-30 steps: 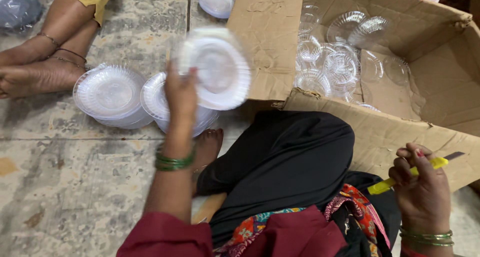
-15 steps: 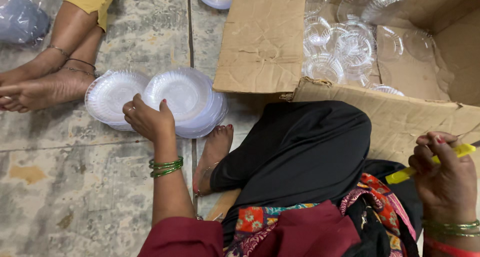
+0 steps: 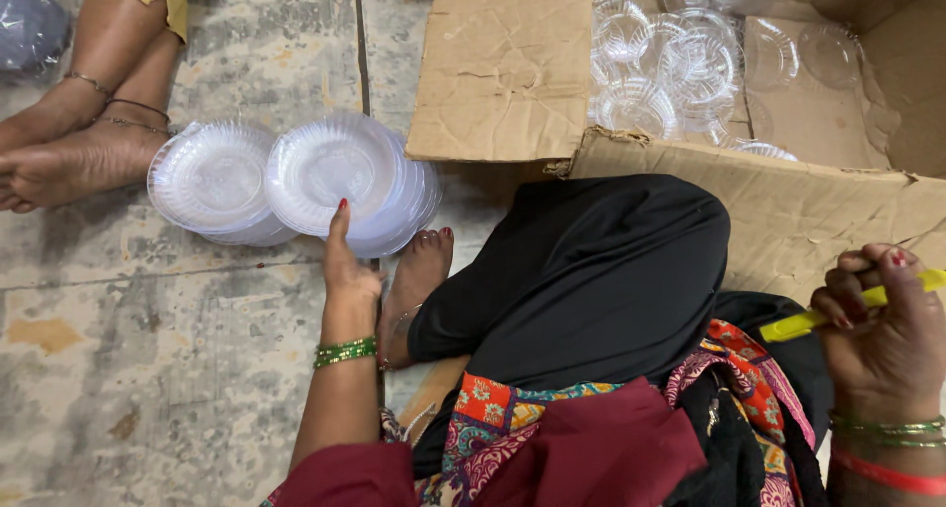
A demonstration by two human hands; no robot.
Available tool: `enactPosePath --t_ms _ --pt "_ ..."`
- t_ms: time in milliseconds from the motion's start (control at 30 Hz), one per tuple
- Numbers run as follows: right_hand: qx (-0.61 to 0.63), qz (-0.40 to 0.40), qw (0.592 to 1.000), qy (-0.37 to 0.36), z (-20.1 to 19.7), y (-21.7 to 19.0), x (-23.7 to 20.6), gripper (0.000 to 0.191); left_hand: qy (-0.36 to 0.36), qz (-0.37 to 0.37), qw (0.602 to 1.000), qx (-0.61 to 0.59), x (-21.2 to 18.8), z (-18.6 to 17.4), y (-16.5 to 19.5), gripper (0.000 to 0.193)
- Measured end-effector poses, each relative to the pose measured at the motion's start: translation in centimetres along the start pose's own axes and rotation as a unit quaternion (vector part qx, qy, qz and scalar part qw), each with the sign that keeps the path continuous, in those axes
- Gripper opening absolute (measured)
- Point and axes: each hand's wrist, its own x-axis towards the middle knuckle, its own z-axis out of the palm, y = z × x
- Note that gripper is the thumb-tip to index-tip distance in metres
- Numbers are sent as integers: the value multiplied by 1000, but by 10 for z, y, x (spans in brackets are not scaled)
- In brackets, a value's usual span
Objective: The person sits on the floor and uses a yellow utility knife to trim the edges of clear plastic plates. They pick up plates from a cardboard box, hold them in their lap, and carefully cut around the rim before stacking the finished plates to the side.
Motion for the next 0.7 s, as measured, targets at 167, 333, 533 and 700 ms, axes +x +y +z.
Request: enactPosePath --t_ms 167,333,533,700 --pt "17 -3 1000 -26 -25 4 4 12 -25 -100 994 -26 -2 12 5 87" --pt "43 7 999 -25 -47 7 7 17 -61 -106 991 -48 -4 12 7 84" --pt "49 19 999 -10 -45 6 9 18 -48 -106 987 -111 2 19 4 80" --pt "38 14 999 -21 -50 9 12 17 -77 -104 981 -145 3 25 3 80"
